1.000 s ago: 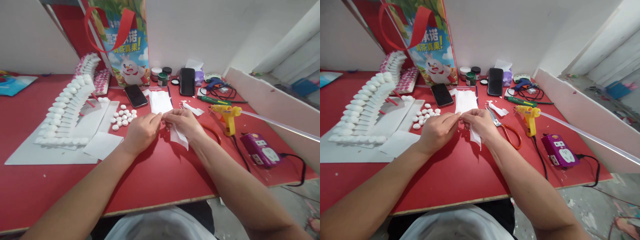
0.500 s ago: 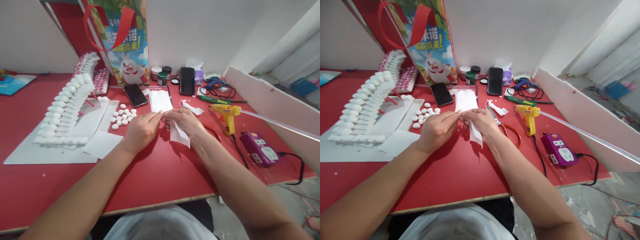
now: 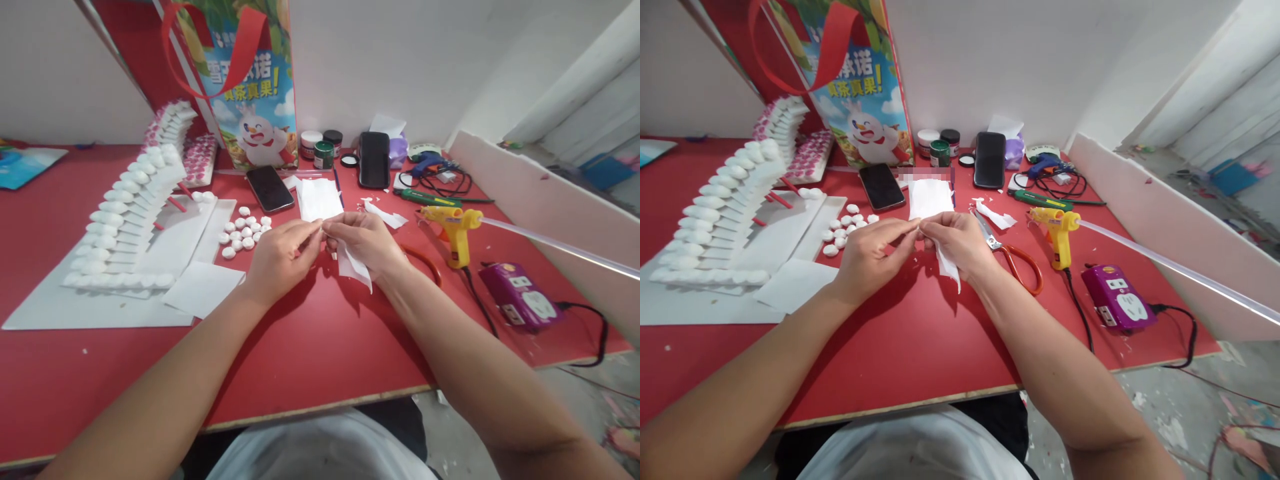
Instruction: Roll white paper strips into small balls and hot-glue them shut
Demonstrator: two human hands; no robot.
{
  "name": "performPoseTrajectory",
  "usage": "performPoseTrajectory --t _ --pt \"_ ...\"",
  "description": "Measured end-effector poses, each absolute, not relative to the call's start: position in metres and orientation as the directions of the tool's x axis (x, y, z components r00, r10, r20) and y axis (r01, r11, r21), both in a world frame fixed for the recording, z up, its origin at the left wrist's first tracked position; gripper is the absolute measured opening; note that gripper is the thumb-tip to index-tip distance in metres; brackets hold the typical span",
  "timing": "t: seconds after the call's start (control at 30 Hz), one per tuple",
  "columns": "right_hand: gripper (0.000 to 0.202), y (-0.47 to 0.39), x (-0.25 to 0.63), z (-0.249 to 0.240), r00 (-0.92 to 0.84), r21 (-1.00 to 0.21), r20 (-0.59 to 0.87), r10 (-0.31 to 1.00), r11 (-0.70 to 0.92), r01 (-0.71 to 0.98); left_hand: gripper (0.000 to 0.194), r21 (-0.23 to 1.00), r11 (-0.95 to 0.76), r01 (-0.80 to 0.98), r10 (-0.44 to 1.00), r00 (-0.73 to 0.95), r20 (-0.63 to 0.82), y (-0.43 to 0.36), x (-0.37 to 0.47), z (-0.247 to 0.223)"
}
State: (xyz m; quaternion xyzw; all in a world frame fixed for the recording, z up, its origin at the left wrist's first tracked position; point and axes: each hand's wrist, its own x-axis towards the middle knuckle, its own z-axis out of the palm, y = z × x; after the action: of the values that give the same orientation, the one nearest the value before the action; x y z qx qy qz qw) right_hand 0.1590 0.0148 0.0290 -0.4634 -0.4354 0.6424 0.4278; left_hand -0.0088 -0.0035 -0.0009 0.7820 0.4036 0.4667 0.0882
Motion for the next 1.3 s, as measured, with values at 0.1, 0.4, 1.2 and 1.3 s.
performPoseTrajectory --t 0.1,0.4,1.2,1.3 --pt "0.011 0.015 0.159 0.026 -0.211 -0.976 -0.131 0.969 -0.163 -0.142 0.023 0.762 -0.491 0.422 0.865 0.133 0.484 -0.005 -0.008 0.003" --pt "0.014 0.011 0.158 0.023 -0.221 -0.987 -0.068 0.973 -0.098 -0.127 0.018 0.705 -0.573 0.417 0.805 0.127 0.579 -0.002 -0.010 0.003" --pt "0.007 0.020 0.172 0.028 -0.456 -0.815 -0.382 0.804 -0.526 -0.244 0.014 0.941 -0.274 0.200 0.960 0.115 0.255 -0.001 -0.015 0.007" --pt "0.011 0.019 0.170 0.031 -0.393 -0.858 -0.364 0.845 -0.468 -0.211 0.015 0.951 -0.248 0.186 0.967 0.108 0.231 -0.002 -0.014 0.008"
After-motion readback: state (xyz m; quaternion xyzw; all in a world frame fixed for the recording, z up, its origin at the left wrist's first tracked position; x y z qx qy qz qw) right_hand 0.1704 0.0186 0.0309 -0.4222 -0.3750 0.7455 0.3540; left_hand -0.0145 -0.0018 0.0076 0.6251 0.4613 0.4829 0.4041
